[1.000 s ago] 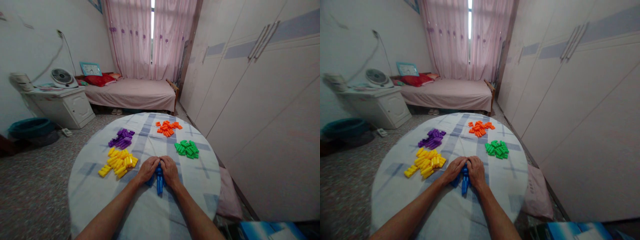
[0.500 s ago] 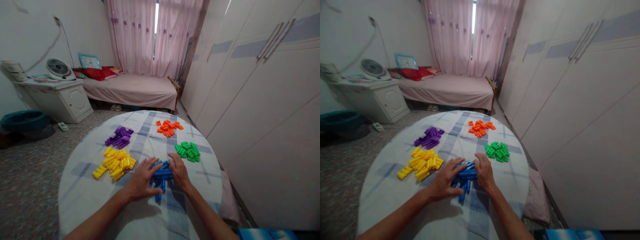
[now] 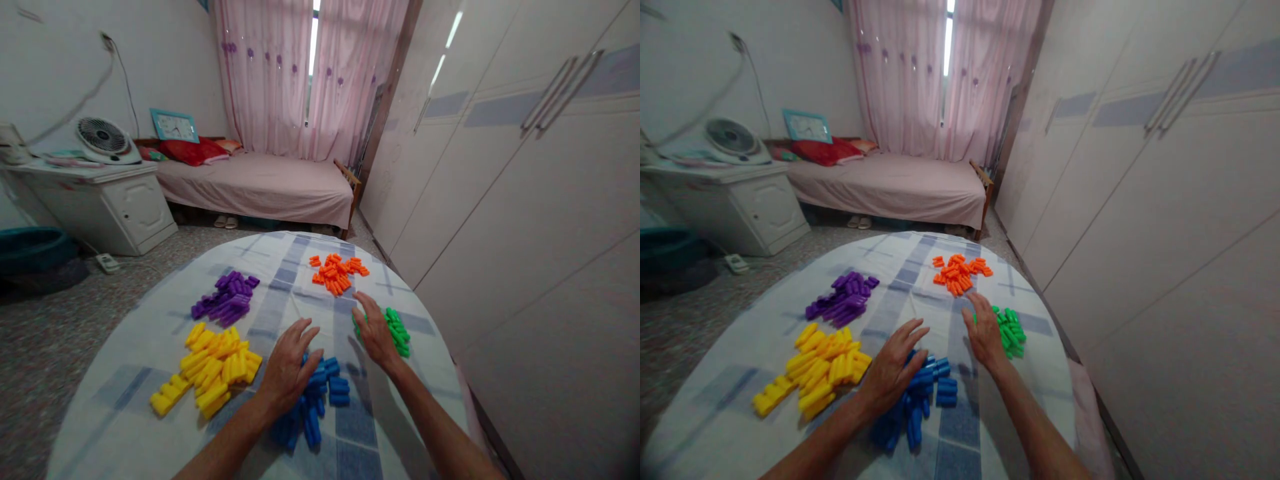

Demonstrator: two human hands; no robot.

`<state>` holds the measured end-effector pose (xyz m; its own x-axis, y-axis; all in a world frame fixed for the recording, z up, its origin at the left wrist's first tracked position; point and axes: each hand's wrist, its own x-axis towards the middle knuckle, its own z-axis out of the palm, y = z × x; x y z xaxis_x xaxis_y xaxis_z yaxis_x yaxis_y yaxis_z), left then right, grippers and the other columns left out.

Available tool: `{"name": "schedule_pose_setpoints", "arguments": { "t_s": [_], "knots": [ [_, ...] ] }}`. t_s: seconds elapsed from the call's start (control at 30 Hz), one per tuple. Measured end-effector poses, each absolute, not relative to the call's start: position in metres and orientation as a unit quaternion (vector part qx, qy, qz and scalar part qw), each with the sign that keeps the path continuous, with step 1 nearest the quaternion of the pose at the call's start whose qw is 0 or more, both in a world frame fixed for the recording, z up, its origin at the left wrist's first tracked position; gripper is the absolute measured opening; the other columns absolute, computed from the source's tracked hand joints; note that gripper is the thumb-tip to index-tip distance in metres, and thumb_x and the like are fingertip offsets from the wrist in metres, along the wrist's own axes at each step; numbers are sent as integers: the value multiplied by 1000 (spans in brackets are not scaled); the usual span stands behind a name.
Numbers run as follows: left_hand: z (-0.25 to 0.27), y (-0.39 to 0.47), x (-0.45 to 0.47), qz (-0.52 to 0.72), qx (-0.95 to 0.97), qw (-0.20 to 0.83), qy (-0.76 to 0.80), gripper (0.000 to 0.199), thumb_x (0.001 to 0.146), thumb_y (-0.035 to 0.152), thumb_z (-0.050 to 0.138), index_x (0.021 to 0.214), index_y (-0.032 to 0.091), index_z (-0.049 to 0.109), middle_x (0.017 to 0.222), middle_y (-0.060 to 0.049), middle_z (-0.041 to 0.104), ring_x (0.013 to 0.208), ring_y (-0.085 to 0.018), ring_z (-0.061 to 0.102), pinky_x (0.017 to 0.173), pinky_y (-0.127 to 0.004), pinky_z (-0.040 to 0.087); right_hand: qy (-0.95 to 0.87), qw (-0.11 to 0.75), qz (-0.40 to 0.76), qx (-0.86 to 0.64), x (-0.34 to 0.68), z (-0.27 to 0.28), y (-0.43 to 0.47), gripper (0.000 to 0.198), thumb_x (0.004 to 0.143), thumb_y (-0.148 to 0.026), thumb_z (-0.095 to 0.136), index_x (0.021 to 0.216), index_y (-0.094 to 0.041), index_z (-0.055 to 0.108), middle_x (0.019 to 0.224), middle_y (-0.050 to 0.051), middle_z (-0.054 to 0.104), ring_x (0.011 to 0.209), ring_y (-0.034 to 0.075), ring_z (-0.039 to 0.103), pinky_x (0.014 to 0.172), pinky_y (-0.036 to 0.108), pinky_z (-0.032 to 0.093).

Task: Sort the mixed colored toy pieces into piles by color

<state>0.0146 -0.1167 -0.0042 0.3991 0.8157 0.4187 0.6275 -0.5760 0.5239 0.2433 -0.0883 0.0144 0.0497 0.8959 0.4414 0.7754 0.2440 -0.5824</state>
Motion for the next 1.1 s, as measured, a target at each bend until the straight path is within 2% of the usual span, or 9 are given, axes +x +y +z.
{"name": "schedule_pose_setpoints", "arguments": {
  "t_s": [0.1, 0.17, 0.3, 0.47, 0.7, 0.83, 1.1],
  "knots": [
    [-15, -73, 30, 357, 791, 162, 470, 36, 91, 35, 40, 117, 18, 59, 128, -11, 55, 122, -22, 49, 104, -44, 41, -640, 388, 49, -661, 286, 25, -20, 47, 90, -43, 34, 124, -17, 53, 128, 12, 54, 122, 21, 46, 106, 43, 33],
    [-29, -49, 33, 368, 784, 156, 475, 33, 91, 34, 41, 113, 19, 61, 124, -10, 58, 120, -22, 51, 103, -44, 43, -615, 348, 48, -705, 311, 21, 21, 48, 90, -43, 35, 124, -15, 53, 130, 13, 53, 123, 21, 46, 106, 41, 33],
    [-65, -30, 28, 378, 784, 97, 484, 28, 86, 28, 47, 107, 21, 64, 124, -10, 59, 120, -26, 51, 100, -48, 45, -592, 333, 53, -732, 345, 1, 82, 48, 88, -46, 38, 119, -15, 57, 125, 14, 56, 120, 22, 49, 101, 42, 36],
    [-89, -27, 24, 368, 794, 26, 483, 30, 80, 22, 50, 107, 24, 63, 122, -9, 60, 114, -26, 55, 94, -47, 50, -583, 329, 75, -739, 358, -18, 131, 49, 87, -48, 39, 115, -15, 60, 121, 15, 60, 114, 23, 54, 98, 42, 39],
    [-87, -25, 25, 354, 801, 17, 483, 33, 80, 21, 48, 109, 24, 61, 120, -10, 60, 113, -26, 56, 92, -46, 51, -606, 337, 119, -711, 324, -32, 145, 38, 85, -42, 44, 109, -20, 64, 119, 10, 62, 114, 21, 53, 99, 39, 36],
    [-80, -28, 29, 344, 796, 16, 498, 33, 78, 18, 47, 107, 21, 62, 118, -11, 61, 112, -27, 56, 93, -46, 50, -608, 333, 144, -706, 294, -32, 142, 44, 87, -47, 37, 105, -19, 66, 107, 9, 66, 101, 20, 59, 92, 37, 41],
    [-66, -33, 31, 342, 791, 14, 508, 32, 77, 12, 46, 103, 20, 62, 116, -9, 61, 111, -22, 56, 94, -40, 49, -629, 363, 169, -666, 232, -31, 124, 42, 85, -44, 41, 108, -17, 64, 110, 8, 64, 104, 18, 57, 92, 30, 41]
  ]
}}
